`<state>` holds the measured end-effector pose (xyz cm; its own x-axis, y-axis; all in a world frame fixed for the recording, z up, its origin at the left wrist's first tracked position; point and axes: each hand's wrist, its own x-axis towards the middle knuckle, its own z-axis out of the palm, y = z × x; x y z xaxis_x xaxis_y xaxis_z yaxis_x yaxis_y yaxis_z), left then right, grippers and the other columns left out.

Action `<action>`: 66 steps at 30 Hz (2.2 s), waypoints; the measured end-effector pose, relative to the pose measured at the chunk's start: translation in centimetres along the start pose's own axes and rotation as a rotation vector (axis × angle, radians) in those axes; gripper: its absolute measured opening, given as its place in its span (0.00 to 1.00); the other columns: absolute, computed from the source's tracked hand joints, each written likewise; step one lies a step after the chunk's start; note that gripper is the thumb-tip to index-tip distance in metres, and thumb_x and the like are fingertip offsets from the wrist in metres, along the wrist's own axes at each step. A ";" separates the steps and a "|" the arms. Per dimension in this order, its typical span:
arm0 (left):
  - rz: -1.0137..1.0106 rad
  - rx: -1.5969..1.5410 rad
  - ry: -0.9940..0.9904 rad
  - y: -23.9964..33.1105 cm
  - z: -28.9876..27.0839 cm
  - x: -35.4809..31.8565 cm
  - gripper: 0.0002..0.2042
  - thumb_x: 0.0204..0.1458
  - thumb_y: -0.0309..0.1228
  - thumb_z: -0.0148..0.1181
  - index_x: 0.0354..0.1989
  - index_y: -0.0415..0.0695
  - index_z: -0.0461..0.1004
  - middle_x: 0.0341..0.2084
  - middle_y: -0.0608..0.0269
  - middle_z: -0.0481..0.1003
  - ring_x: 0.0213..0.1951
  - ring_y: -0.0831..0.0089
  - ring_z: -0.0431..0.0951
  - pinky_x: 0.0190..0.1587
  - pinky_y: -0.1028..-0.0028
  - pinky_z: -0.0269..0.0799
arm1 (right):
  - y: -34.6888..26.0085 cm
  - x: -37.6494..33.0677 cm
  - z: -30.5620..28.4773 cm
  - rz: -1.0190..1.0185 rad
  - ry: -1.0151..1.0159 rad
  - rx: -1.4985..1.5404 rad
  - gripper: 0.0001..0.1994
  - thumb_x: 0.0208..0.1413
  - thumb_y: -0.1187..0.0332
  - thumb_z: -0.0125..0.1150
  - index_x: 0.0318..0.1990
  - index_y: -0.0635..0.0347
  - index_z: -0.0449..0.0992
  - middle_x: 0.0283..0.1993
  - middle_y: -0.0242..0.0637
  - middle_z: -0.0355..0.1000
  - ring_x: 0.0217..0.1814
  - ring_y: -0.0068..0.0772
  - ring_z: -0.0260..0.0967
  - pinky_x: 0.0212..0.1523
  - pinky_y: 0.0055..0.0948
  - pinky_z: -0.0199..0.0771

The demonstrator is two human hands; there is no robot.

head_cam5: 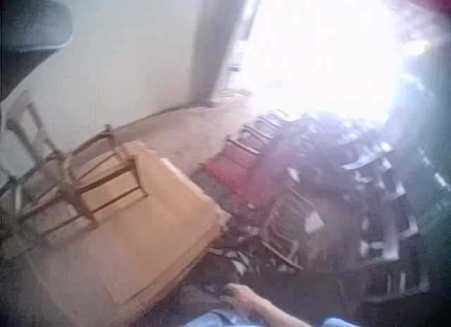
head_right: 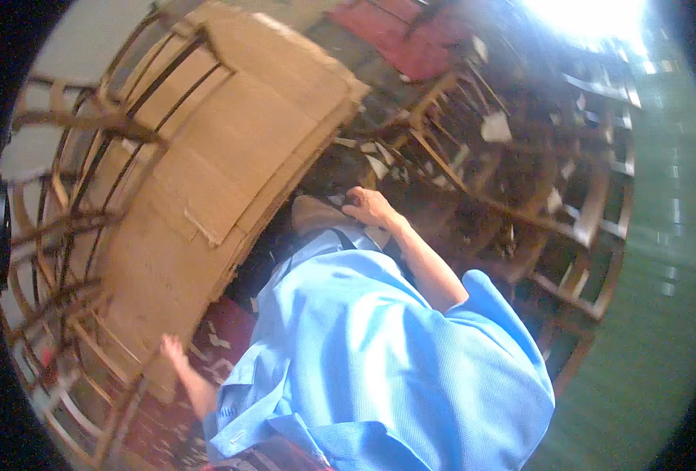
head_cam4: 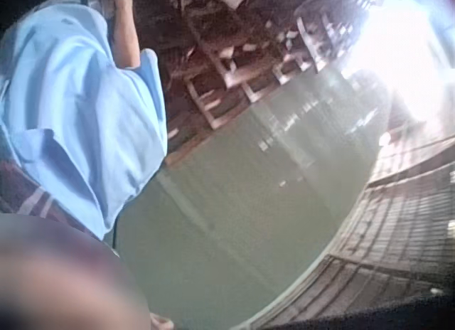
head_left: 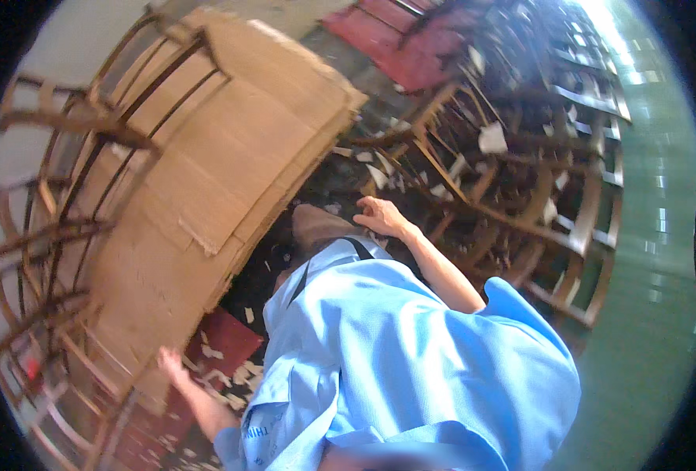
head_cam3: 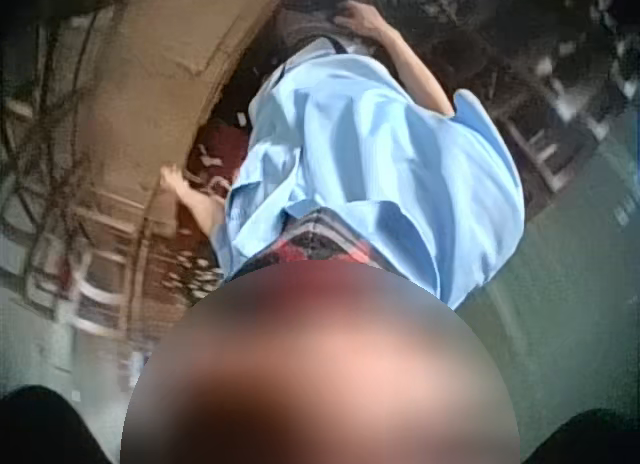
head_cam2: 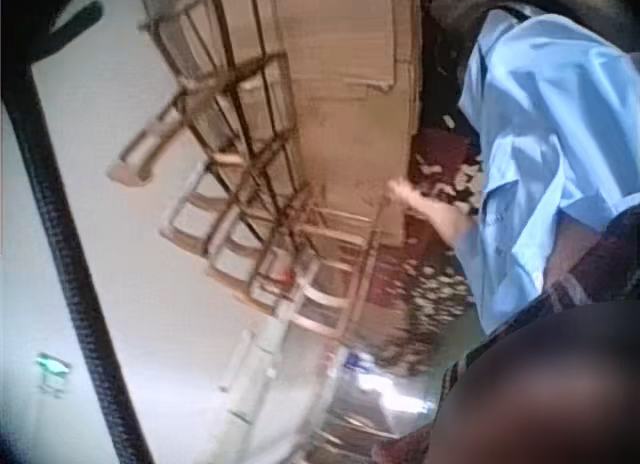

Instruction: The person repeatedly picks up wooden chair frames from a pile and stacks them upright on a cardboard base. The person handles the chairs one at a time, lifting and placing them into a growing stack.

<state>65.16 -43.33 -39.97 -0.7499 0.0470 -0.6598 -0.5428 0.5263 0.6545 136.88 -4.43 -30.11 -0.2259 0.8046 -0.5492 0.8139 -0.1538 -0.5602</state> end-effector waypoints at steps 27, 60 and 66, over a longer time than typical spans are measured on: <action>0.260 1.094 -0.785 -10.4 33.2 -29.2 0.17 0.62 0.41 0.63 0.52 0.42 0.78 0.34 0.62 0.79 0.30 0.75 0.78 0.26 0.78 0.70 | 38.6 -37.8 -53.2 0.867 1.225 -0.204 0.34 0.47 0.44 0.75 0.50 0.68 0.82 0.46 0.56 0.81 0.50 0.51 0.81 0.54 0.41 0.77; 0.600 1.085 -1.676 -27.2 94.7 -82.1 0.48 0.48 0.52 0.77 0.69 0.32 0.60 0.59 0.45 0.71 0.54 0.61 0.76 0.49 0.63 0.80 | 31.7 -44.3 -30.7 0.672 1.388 0.591 0.30 0.54 0.66 0.75 0.60 0.72 0.69 0.51 0.49 0.79 0.49 0.38 0.80 0.52 0.36 0.81; 0.627 0.979 -1.481 -33.4 102.8 -83.7 0.51 0.41 0.51 0.81 0.63 0.24 0.62 0.53 0.43 0.75 0.48 0.59 0.80 0.45 0.59 0.79 | 32.3 -44.5 -30.7 0.601 1.403 0.761 0.28 0.54 0.73 0.75 0.60 0.70 0.70 0.53 0.45 0.78 0.51 0.35 0.78 0.54 0.33 0.80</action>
<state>184.97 22.44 -44.58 0.4520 0.7153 -0.5330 0.4240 0.3534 0.8339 189.67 -27.59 -4.71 0.9434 0.3208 -0.0840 0.0878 -0.4858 -0.8696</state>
